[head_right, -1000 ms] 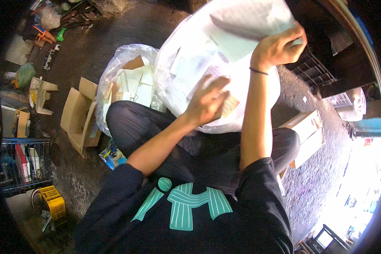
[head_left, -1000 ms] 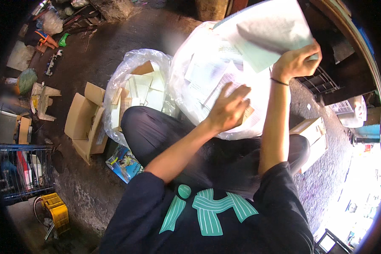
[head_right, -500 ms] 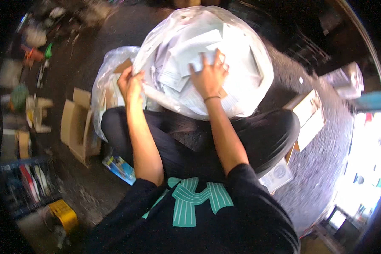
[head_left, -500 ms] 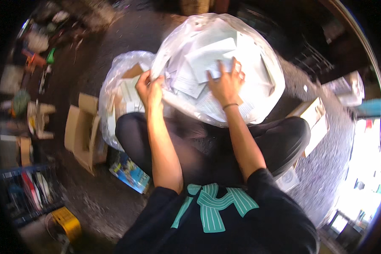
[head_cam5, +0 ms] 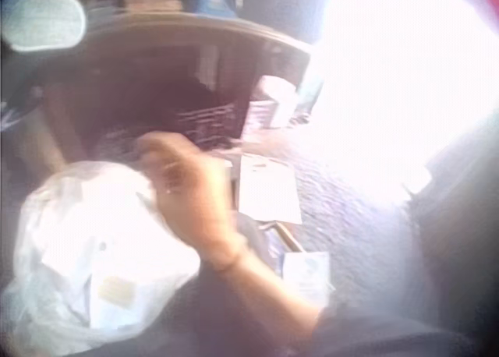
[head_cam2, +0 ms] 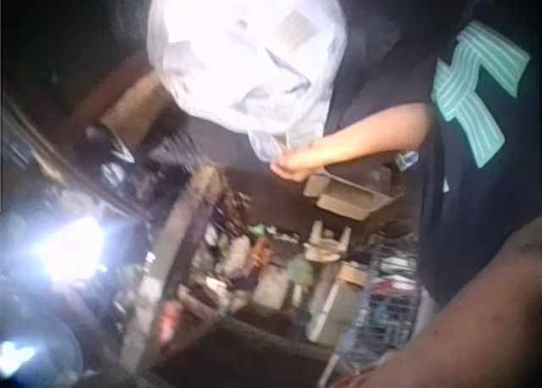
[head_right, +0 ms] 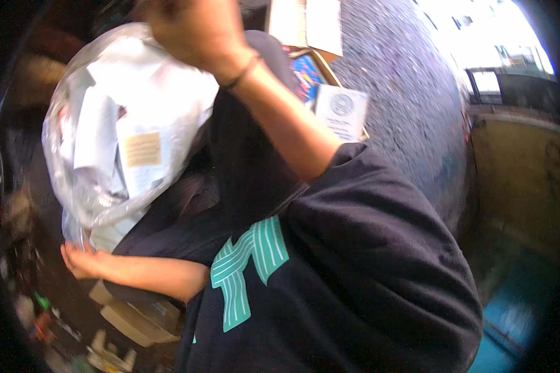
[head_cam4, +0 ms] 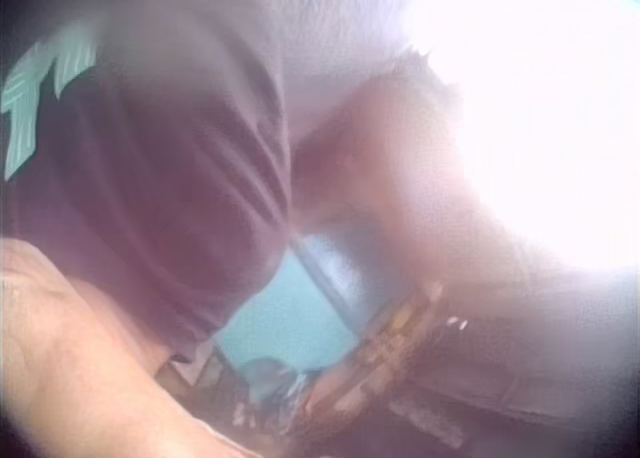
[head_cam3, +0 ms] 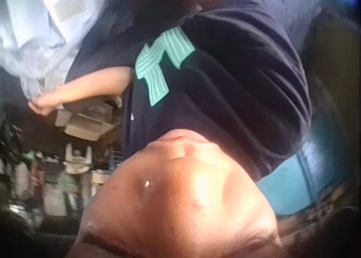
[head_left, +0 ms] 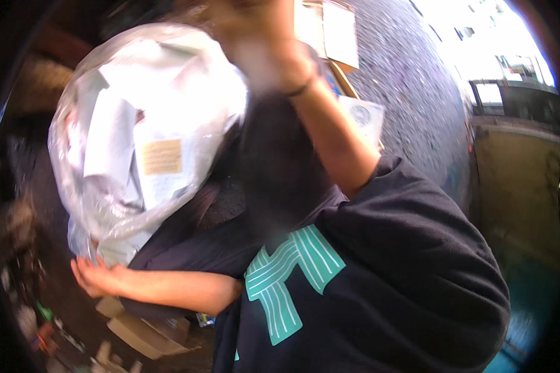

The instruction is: The person sits cross-legged on the ground and repeatedly picks up sheets of paper from a large plastic bag, unfolds or flips them, and places them into a cardboard box. The person handles loose papers and a small booklet, moving items one at a time between the bag and the box.

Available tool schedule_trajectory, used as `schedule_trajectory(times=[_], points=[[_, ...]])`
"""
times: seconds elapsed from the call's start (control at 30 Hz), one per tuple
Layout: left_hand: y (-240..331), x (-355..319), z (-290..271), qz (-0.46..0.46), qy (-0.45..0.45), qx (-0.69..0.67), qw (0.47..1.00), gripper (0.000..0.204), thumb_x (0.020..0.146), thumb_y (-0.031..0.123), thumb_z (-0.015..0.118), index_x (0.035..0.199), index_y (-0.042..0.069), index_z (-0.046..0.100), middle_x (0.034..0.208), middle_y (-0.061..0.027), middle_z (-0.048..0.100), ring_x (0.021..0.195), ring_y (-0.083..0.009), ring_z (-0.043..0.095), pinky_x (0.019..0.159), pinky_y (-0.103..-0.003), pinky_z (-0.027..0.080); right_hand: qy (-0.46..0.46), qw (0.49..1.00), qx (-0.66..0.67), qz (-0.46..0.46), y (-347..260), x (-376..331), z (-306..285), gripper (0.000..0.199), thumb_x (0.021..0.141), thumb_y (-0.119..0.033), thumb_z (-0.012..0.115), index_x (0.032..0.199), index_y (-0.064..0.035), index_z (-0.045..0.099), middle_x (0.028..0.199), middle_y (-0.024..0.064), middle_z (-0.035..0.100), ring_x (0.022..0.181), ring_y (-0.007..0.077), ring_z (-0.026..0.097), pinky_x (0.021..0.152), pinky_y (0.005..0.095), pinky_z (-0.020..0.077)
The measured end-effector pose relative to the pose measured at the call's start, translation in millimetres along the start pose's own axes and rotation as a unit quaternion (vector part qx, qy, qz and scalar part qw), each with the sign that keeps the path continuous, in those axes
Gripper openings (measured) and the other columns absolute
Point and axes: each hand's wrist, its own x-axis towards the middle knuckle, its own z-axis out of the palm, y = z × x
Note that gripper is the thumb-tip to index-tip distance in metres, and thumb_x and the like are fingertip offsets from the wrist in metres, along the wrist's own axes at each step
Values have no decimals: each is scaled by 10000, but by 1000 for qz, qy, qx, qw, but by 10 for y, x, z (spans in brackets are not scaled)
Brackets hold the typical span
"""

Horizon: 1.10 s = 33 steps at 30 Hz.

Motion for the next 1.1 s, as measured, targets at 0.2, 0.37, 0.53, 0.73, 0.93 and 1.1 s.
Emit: schedule_trajectory(times=[0.2,0.37,0.53,0.73,0.93,1.1], points=[[333,-366,290,69,-66,12,995,306,874,97,727,1163,-2,744,1169,-180,723,1116,-286,687,908,-433,583,118,895,-177,391,693,-1483,-2127,223,993,-135,711,1135,33,747,951,151,783,785,194,761,710,285,604],[322,-411,353,117,-97,48,987,304,899,110,731,1185,8,740,1170,-161,723,1115,-268,685,920,-408,566,-53,653,-663,361,827,-2976,-2239,610,808,-455,842,1161,31,735,996,211,774,890,346,769,845,436,605],[373,-339,208,199,-71,91,973,295,929,94,706,1209,6,732,1187,-130,720,1113,-249,682,912,-380,554,58,698,-287,653,711,-3201,-2207,456,837,-396,804,1037,11,753,949,218,760,897,384,746,859,457,565],[514,-690,414,220,-169,40,960,318,957,74,669,1257,-28,701,1239,-137,714,1104,-243,676,941,-348,539,102,830,-357,417,345,-2053,-2010,238,935,-244,709,964,-8,719,799,247,701,740,428,705,692,473,529],[812,-1719,665,219,-391,10,894,280,1016,88,625,1256,-48,676,1255,-134,682,1121,-233,651,979,-358,520,42,848,-401,345,-209,-640,-1865,148,923,-175,719,930,-28,731,815,203,713,753,377,725,671,444,544],[1186,-2386,885,42,-615,-148,773,307,1052,117,611,1318,-33,649,1277,-149,679,1187,-274,650,1019,-369,510,-136,925,-347,-78,-727,40,-1585,218,759,64,758,965,-1,782,864,134,708,724,243,713,641,339,549]])
